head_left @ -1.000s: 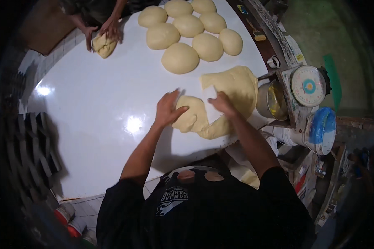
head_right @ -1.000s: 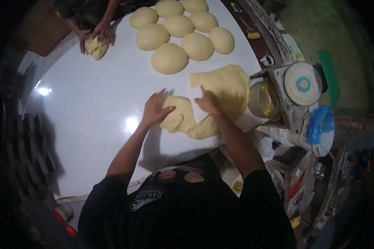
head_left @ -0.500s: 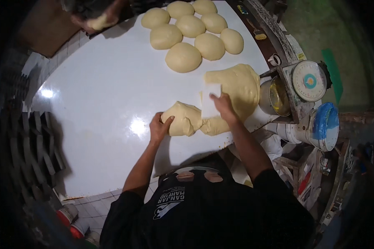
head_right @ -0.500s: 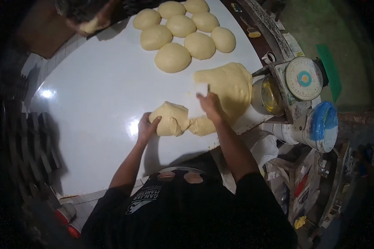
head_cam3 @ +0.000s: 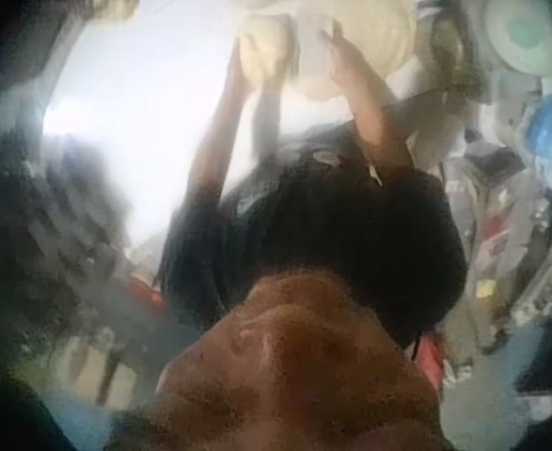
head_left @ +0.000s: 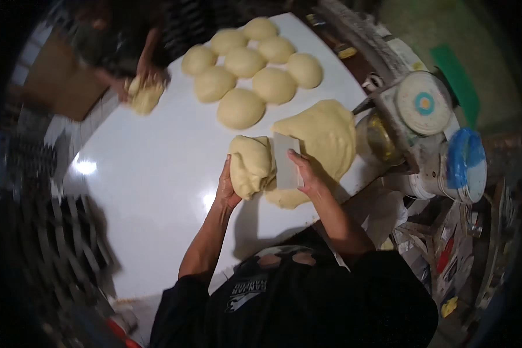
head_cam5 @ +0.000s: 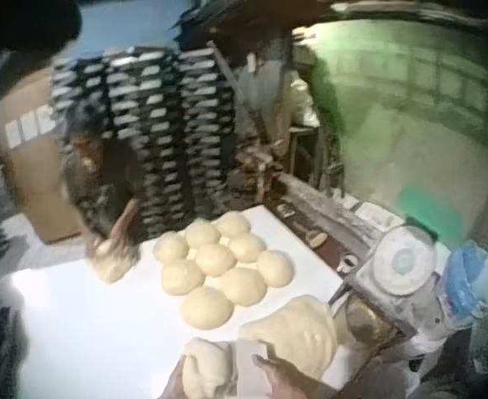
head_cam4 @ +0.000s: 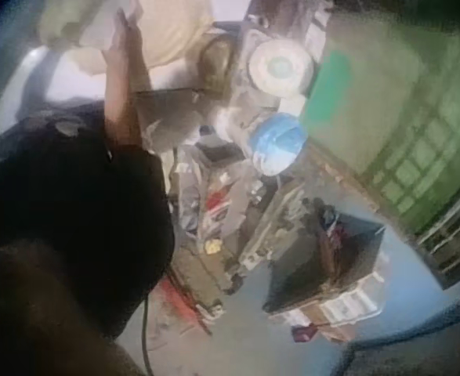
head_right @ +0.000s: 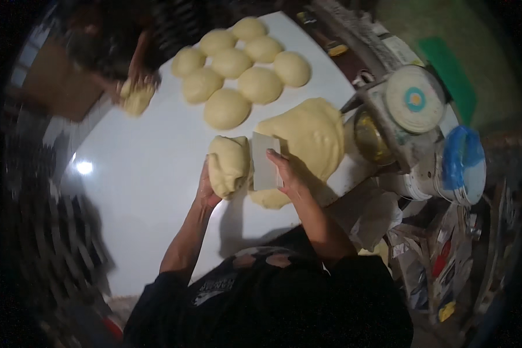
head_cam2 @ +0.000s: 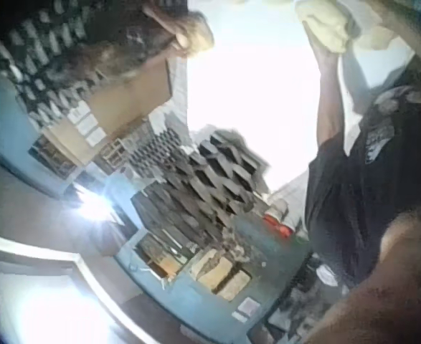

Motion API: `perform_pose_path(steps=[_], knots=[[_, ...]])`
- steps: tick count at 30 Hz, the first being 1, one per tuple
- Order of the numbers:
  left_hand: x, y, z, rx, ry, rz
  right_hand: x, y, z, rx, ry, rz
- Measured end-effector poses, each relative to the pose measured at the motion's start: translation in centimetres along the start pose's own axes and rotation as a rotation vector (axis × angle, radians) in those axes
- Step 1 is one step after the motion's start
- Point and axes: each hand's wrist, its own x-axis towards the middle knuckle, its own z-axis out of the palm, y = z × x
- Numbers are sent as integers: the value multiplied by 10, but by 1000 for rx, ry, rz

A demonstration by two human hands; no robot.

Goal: The person uses a bench scraper to cut portions of dough from a large mass, weighs each portion on a scale, and then rolls and shapes the portions by hand on a white table.

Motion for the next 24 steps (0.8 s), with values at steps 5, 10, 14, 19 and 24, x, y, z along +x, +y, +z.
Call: perform_pose_path(steps=[5,10,14,19,24], knots=[[96,10,200,124,-381,-61,-42,-82,-72,-124,222,-195],[182,-51,435,496,-613,25,-115,-117,-120,-230,257,-279],[232,-145,576,550,-604,63,-155,-128,-146,-248,377,-253],[302,-213,607,973,-447,421,-156,-120,-171,-131,284,-321],[289,-146,584,2253,-375,1466,-174,-130,-164,-204,367,-333]])
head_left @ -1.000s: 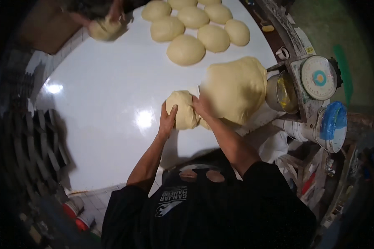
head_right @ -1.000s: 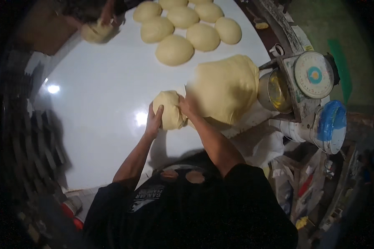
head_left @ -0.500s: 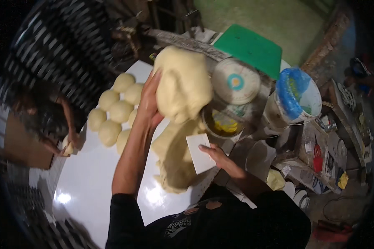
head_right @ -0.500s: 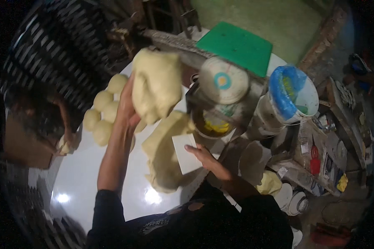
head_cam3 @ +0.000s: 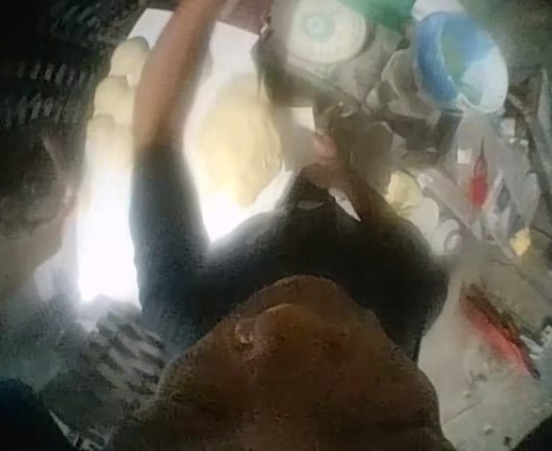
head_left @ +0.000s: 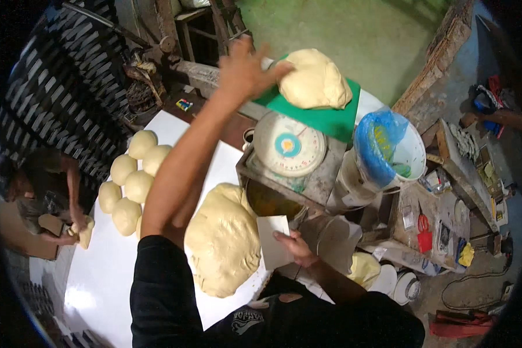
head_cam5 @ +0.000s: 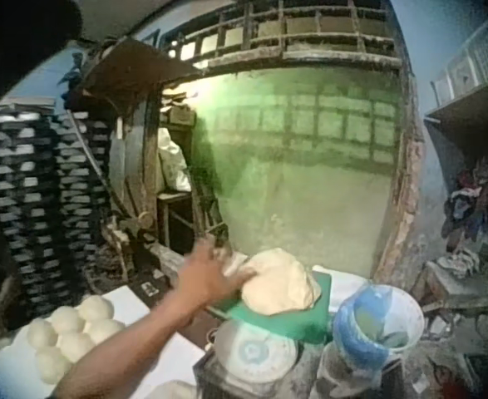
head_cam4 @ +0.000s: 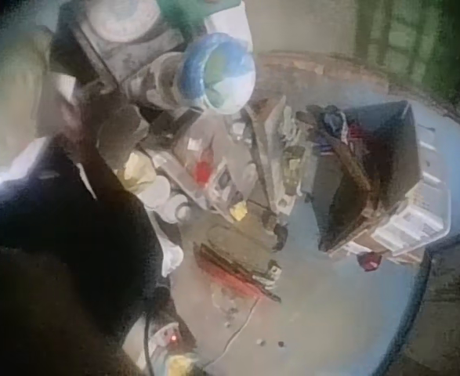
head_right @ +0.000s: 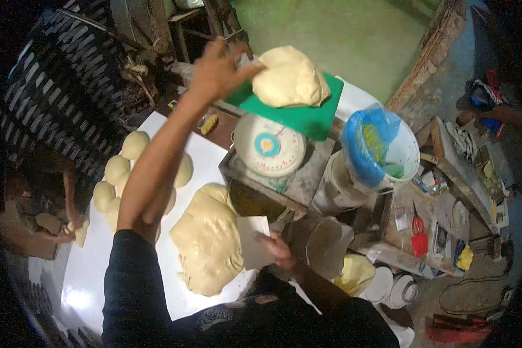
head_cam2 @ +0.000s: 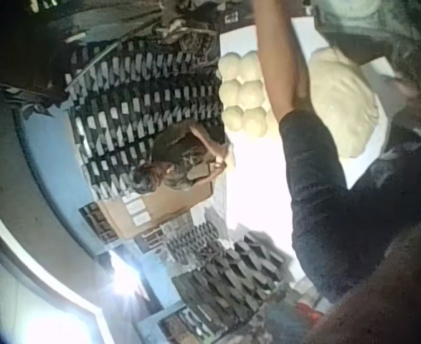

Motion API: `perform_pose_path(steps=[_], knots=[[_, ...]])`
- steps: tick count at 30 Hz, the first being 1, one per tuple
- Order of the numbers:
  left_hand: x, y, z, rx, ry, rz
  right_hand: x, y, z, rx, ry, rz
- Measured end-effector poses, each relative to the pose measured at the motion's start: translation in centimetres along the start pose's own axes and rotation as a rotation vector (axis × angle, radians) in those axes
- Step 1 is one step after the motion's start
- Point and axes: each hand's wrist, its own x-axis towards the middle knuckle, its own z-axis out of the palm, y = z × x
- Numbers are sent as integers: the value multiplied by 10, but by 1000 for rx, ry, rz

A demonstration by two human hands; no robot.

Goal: The person uses a bench scraper to cut portions of dough from a large mass, weighs each portion on a scale, and then rolls and shapes the portions by hand on a white table.

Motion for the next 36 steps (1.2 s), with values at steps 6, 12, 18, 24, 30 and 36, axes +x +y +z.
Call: perform_pose_path(steps=[6,12,18,24,30,36], knots=[[-271,-104,-64,-714,161,-433,-18,45,19,-87,-6,89],[-786,-5,-79,-441,-330,-1108,-40,129,40,-203,-103,161],[-883,103,-111,-602,-255,-1181,-109,97,112,-695,-188,201],[-735,63,-63,-560,-211,-946,-126,129,119,-723,-259,125],[-703,52,-13,-594,-270,-1019,-130,152,101,-530,-217,48],[-719,43,-54,-745,-227,-1118,-134,14,91,-763,-191,-260]])
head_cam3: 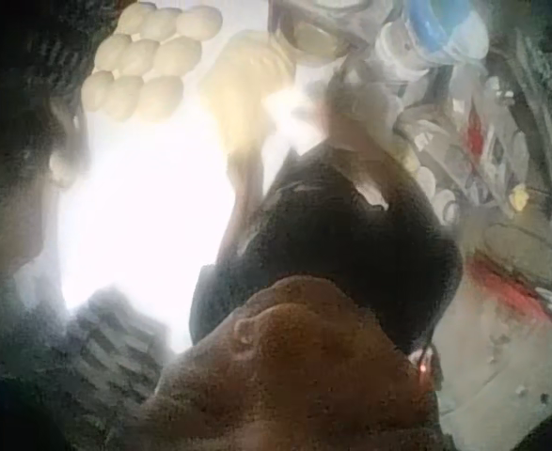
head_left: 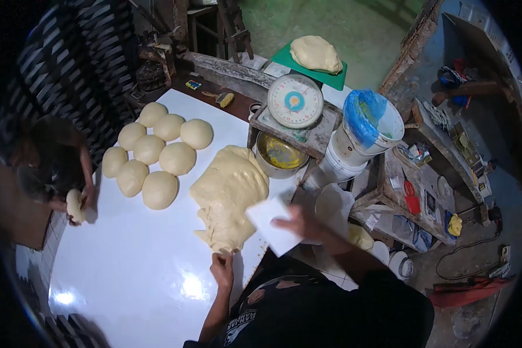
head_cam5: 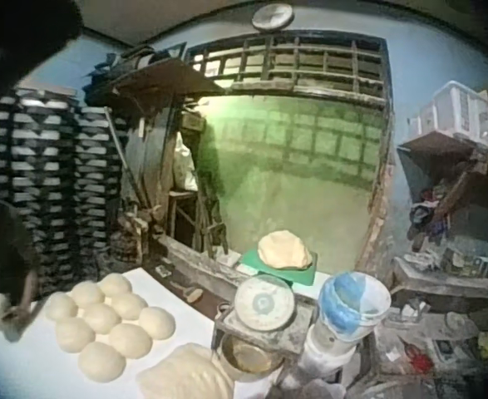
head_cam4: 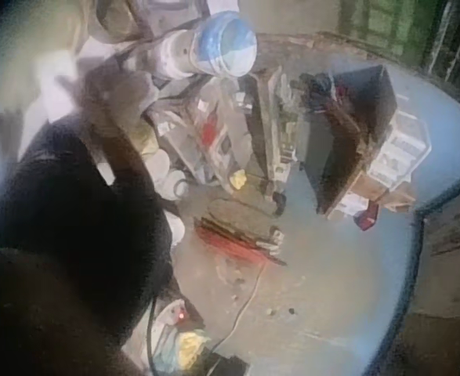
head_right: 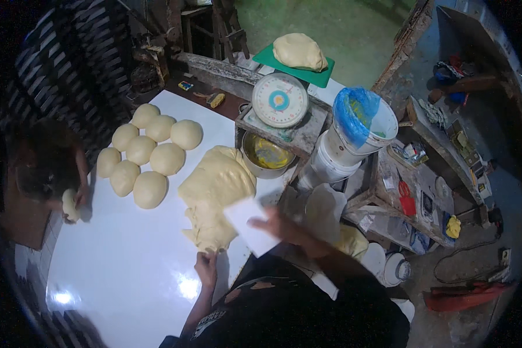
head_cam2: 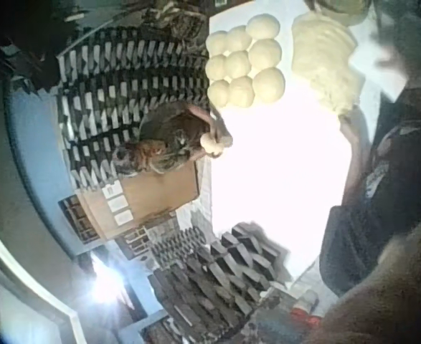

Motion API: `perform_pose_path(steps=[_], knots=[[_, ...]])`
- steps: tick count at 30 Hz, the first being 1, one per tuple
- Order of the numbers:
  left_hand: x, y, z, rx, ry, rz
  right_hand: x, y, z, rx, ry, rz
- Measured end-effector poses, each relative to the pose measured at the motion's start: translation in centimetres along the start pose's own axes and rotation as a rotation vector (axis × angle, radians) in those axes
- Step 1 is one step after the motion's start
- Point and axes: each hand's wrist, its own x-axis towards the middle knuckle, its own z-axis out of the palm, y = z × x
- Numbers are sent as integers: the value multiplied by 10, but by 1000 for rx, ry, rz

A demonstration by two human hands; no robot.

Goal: The person uses a bench scraper to cut portions of dough from a large mass, weighs each portion on a scale, and then rolls and shapes the portions by hand on a white table.

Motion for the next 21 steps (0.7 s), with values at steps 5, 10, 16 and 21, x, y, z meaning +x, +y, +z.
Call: perform_pose_path(steps=[5,10,16,21], knots=[[60,109,-23,-389,-71,153,46,-132,-221,-253,795,-247],[158,336,16,-489,-185,619,140,-150,-453,-237,1023,-257],[263,521,109,-1178,-783,330,249,-140,-507,-194,486,105],[291,536,137,-1353,-758,96,256,-184,-407,220,220,-395]])
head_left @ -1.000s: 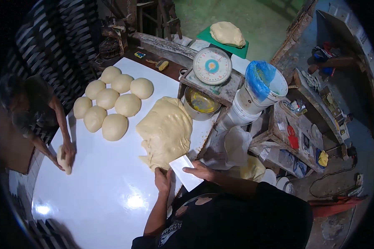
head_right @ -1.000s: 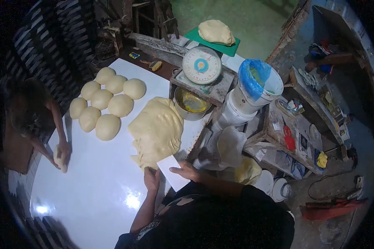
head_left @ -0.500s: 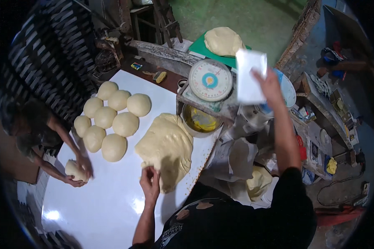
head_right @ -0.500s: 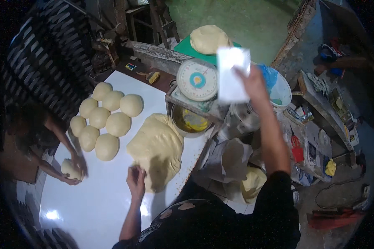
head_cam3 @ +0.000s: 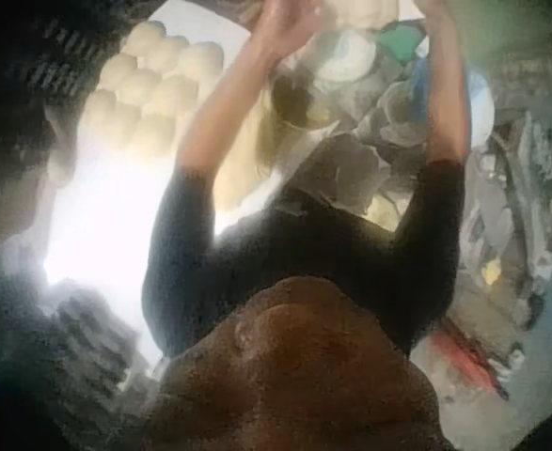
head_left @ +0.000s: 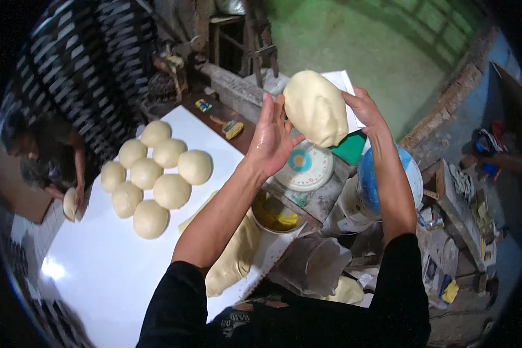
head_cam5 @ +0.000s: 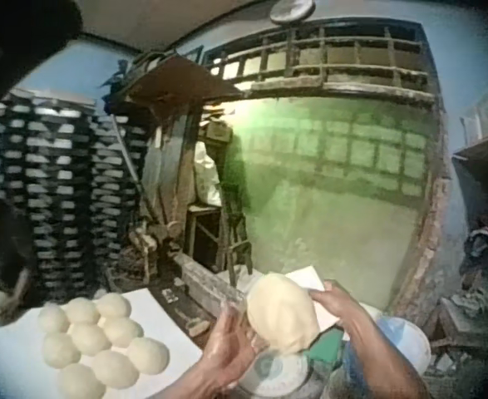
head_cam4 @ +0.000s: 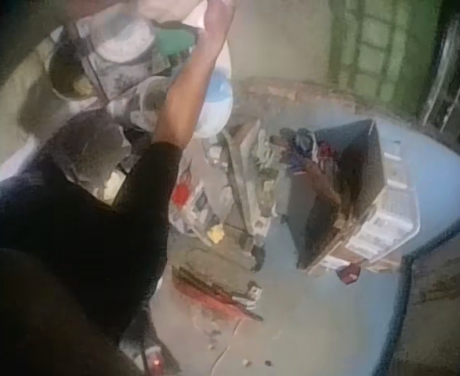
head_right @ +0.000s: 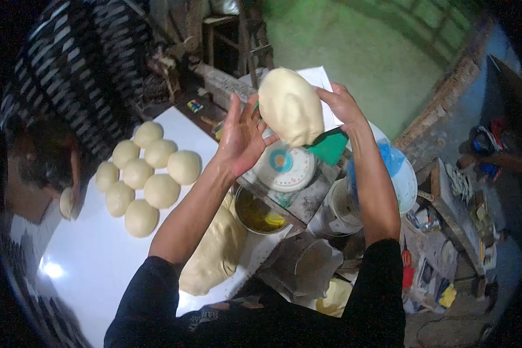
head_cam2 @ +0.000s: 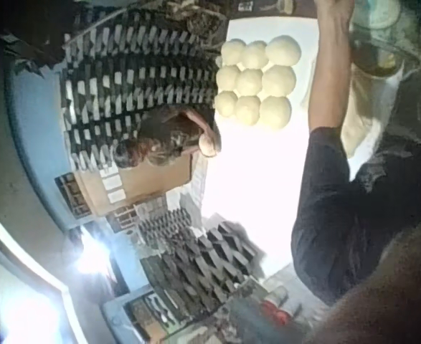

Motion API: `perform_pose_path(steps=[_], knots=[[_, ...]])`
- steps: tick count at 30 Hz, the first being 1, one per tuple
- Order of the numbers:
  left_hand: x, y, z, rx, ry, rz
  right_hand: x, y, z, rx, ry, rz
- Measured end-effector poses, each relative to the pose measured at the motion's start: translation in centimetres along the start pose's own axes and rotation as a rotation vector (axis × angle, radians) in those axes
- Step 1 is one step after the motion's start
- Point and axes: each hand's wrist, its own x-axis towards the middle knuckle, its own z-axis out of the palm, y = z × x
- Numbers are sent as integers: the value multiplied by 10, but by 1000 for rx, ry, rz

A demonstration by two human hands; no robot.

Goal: The person uses a bench scraper to cut portions of dough from a large mass, weighs each portion on a scale, and then rolls and shapes the portions by hand on a white table.

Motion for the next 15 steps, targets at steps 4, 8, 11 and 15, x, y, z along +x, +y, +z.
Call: perform_pose_path(steps=[4,8,11,15], knots=[[-47,14,-44,-388,-96,34,-34,-5,105,324,-280,18],[-204,57,-197,-285,104,452,-74,20,224,791,-820,51],[-379,115,-250,-15,490,491,-132,97,274,547,-507,311],[-561,124,-318,830,1486,251,-209,211,333,245,-364,531]])
